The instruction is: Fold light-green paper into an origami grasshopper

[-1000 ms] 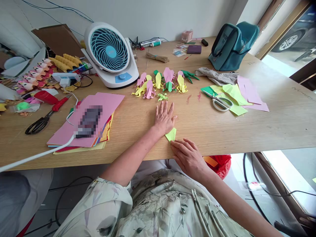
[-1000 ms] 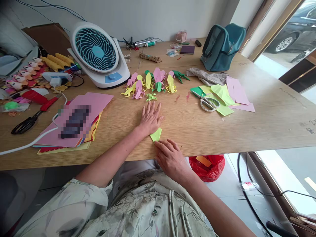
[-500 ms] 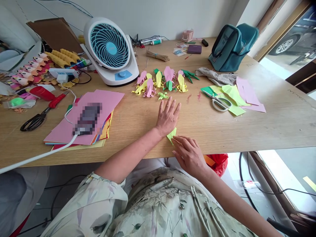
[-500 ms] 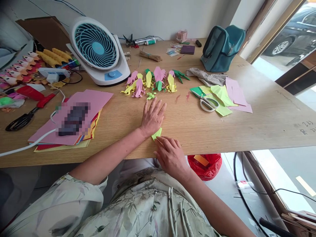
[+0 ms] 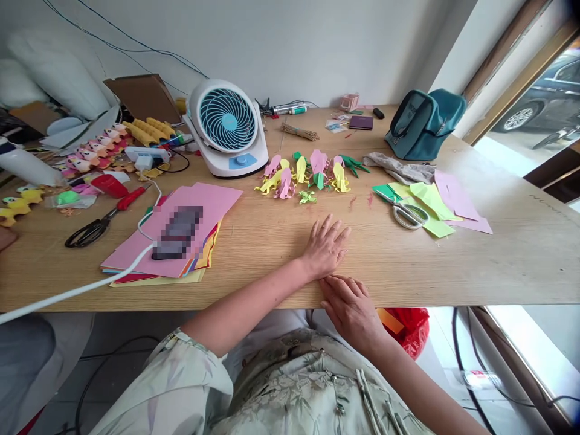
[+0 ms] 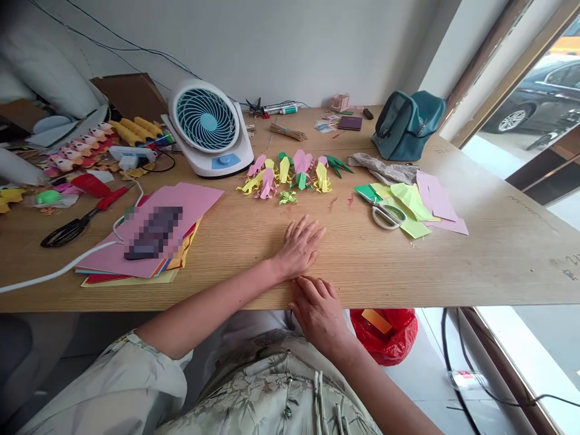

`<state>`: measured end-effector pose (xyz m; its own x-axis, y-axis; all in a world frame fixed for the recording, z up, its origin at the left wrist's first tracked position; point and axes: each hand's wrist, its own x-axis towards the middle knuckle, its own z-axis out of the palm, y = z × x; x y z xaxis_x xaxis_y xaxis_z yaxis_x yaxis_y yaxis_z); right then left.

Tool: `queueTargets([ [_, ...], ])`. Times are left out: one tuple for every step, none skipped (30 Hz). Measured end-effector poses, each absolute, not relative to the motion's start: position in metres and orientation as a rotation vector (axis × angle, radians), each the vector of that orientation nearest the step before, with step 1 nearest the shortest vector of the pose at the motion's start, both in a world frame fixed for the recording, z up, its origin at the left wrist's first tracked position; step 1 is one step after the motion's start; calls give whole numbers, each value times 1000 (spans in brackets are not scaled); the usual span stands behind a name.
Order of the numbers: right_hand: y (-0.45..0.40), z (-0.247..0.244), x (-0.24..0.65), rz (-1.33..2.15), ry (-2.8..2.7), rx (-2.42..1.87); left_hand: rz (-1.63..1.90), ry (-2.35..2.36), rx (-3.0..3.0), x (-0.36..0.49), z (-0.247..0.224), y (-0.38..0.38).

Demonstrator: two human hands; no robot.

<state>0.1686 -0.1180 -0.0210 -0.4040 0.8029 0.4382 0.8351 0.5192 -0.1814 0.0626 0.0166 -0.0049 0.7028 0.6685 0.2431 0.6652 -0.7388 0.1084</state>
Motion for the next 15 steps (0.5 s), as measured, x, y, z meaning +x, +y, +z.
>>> queueTargets([
  [-118, -21, 168, -96, -2285, -1335, 381, 1133, 2886, 64, -6, 18],
  [-118, -22, 168, -99, -2278, -1335, 342, 1132, 2892, 64, -7, 19],
  [-119, -23, 167, -100, -2271, -1337, 304, 1117, 2907, 65, -6, 21],
  [-119, -23, 167, -99, -2264, -1338, 278, 1101, 2927, 66, -5, 22],
  [-119, -24, 167, -98, -2259, -1337, 267, 1077, 2952, 66, -4, 24],
  [-119, -25, 166, -98, -2256, -1335, 262, 1039, 2981, 67, -4, 25],
  [-120, -25, 166, -97, -2256, -1334, 260, 995, 3005, 67, -3, 26],
  [-120, -25, 166, -97, -2259, -1332, 254, 959, 3016, 67, -3, 27],
  [-120, -25, 167, -95, -2262, -1332, 243, 939, 3009, 67, -3, 28],
  [-120, -25, 167, -94, -2267, -1334, 226, 936, 2987, 67, -4, 29],
  [-121, -25, 167, -90, -2273, -1338, 207, 947, 2956, 67, -4, 30],
  [-121, -25, 167, -83, -2281, -1344, 194, 961, 2924, 67, -4, 31],
  [-122, -24, 168, -74, -2289, -1350, 183, 973, 2896, 67, -4, 33],
  [-122, -24, 168, -64, -2296, -1356, 174, 984, 2872, 67, -4, 34],
  [-123, -23, 168, -55, -2302, -1363, 165, 996, 2850, 67, -4, 34],
])
